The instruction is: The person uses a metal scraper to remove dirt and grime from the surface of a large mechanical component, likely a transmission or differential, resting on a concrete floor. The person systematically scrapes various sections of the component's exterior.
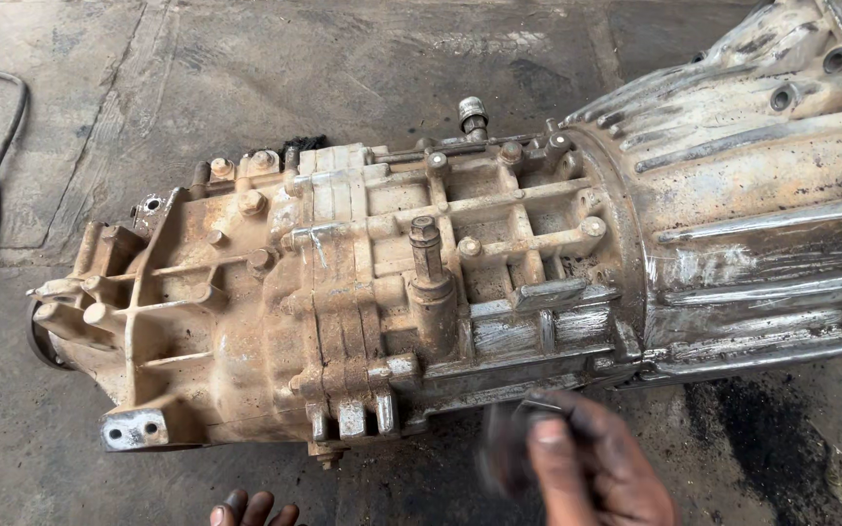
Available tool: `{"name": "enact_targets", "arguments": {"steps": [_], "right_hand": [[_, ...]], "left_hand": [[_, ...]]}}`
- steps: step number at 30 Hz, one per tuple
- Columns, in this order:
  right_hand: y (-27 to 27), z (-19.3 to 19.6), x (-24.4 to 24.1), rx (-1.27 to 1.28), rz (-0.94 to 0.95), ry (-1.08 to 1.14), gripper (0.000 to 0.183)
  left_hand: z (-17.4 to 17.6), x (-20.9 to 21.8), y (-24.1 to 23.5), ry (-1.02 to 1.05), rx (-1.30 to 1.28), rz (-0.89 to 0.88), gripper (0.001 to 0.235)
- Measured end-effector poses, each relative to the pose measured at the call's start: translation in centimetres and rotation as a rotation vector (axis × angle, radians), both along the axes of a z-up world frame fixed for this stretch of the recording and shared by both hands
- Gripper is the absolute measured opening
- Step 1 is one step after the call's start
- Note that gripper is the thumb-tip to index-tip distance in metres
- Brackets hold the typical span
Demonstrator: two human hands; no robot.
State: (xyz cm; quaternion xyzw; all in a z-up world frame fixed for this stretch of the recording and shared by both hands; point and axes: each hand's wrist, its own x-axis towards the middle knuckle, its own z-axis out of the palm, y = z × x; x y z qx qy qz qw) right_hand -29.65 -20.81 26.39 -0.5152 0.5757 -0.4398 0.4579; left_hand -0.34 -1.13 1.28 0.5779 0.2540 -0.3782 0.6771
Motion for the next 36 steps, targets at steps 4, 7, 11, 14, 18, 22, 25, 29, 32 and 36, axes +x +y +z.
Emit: {"name": "enact_targets", "arguments": {"steps": [4, 7, 11, 14, 18, 22, 25, 29, 32, 36], "right_hand": [[-0.5, -0.3, 0.7, 0.075, 0.102, -0.313, 0.035], [0.3, -3.1, 1.8, 0.042, 0.150, -0.437, 0.033], [2.8, -9.3, 3.9, -0.180, 0.141, -0.286, 0.057], [4.5, -15.0, 4.3, 0.082, 0.279, -0.151, 0.038], [7.6, -21.0, 7.8, 0.223, 0.105, -0.202, 0.032], [7.6, -20.4, 8.5, 0.353, 0.257, 0.122, 0.038], [5.7, -15.4, 6.7, 0.552, 0.446, 0.233, 0.029], [3.1, -8.2, 5.8, 0.486, 0.443, 0.154, 0.024], [2.3, -5.3, 6.0, 0.377, 0.377, 0.168, 0.023], [3.6, -3.6, 7.7, 0.481, 0.276, 0.077, 0.027]], "left_hand": [[0.2, -0.6, -0.8, 0.004, 0.009, -0.009, 0.047], [0.9, -1.5, -1.1, 0.003, 0.029, -0.009, 0.047], [3.4, -1.9, -2.1, -0.045, 0.061, -0.004, 0.046], [6.0, -2.8, -2.3, -0.109, 0.113, -0.032, 0.046], [12.5, -4.6, -4.4, -0.279, 0.184, -0.110, 0.045], [25.2, -6.1, -9.6, -0.569, 0.239, -0.235, 0.045], [36.5, -7.2, -16.0, -0.860, 0.228, -0.367, 0.045], [48.0, -11.1, -18.2, -1.447, 0.461, -0.839, 0.034], [48.6, -13.8, -18.8, -1.893, 0.688, -1.271, 0.029], [41.2, -15.8, -19.5, -2.370, 1.251, -1.698, 0.025]]}}
